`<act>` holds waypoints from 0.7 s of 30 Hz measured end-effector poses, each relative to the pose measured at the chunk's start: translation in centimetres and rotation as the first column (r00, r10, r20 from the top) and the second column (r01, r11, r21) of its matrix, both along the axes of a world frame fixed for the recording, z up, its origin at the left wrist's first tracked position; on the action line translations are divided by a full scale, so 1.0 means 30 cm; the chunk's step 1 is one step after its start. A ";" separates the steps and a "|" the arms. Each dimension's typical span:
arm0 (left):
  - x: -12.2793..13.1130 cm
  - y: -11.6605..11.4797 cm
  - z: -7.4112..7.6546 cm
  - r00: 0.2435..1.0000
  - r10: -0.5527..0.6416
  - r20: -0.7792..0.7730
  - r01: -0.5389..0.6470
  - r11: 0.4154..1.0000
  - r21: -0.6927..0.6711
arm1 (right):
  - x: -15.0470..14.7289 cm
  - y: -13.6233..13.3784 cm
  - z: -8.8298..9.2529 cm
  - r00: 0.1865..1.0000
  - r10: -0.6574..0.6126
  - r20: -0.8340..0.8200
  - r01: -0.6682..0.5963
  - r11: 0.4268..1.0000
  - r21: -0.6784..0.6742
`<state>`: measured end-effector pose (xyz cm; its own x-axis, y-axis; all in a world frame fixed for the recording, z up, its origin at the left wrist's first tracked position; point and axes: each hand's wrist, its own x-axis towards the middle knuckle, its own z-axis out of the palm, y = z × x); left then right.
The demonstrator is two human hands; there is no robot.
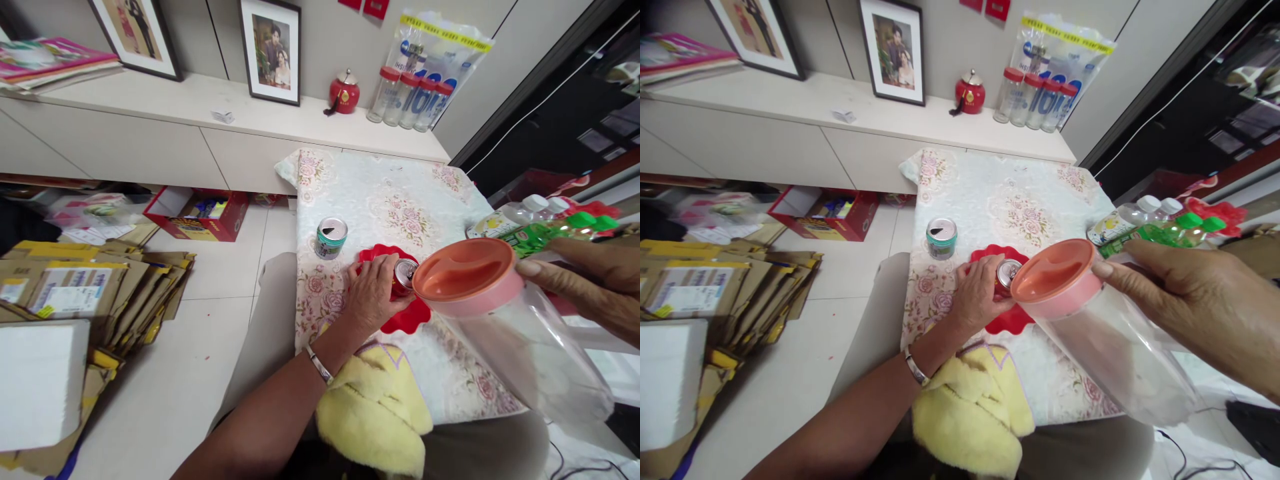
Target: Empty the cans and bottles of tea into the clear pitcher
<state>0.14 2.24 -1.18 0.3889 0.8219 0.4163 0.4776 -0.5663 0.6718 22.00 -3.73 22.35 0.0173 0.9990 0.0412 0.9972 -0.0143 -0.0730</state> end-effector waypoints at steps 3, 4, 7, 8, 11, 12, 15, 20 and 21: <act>0.000 0.000 0.000 1.000 0.002 0.008 -0.002 1.000 0.005 | 0.003 -0.001 0.004 1.000 -0.008 0.007 0.009 0.999 -0.051; 0.000 0.000 0.000 1.000 0.001 0.009 -0.001 1.000 0.005 | 0.004 -0.001 0.005 1.000 -0.010 0.000 0.010 0.999 -0.050; 0.000 -0.001 -0.002 1.000 0.000 0.005 -0.001 1.000 0.002 | 0.005 0.001 0.005 1.000 -0.018 -0.013 0.018 0.999 -0.037; 0.000 -0.001 -0.003 1.000 0.002 0.005 -0.002 1.000 0.002 | 0.005 0.003 0.004 1.000 -0.023 -0.016 0.023 0.999 -0.034; 0.001 0.000 -0.006 1.000 0.004 0.006 -0.004 1.000 0.006 | 0.001 0.009 0.005 0.999 -0.033 -0.030 0.033 0.999 -0.030; 0.001 0.000 -0.007 1.000 0.004 0.005 -0.004 1.000 0.009 | 0.000 0.011 0.006 0.999 -0.033 -0.035 0.032 0.999 -0.035; 0.001 0.001 -0.007 1.000 0.001 0.003 -0.001 1.000 0.015 | -0.006 0.014 0.010 0.999 -0.026 -0.036 0.024 0.999 -0.047; 0.000 -0.001 -0.004 1.000 0.006 0.006 -0.006 1.000 0.010 | -0.011 0.016 0.011 0.998 -0.028 -0.061 0.024 0.998 -0.066; -0.001 -0.002 -0.003 1.000 0.007 0.006 -0.007 1.000 0.009 | -0.010 0.016 0.011 0.997 -0.031 -0.068 0.027 0.998 -0.063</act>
<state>0.12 2.19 -1.27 0.3808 0.8208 0.4257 0.4776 -0.5689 0.6696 21.70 -3.24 22.67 0.0470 0.9986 -0.0226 0.9890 -0.0497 -0.1391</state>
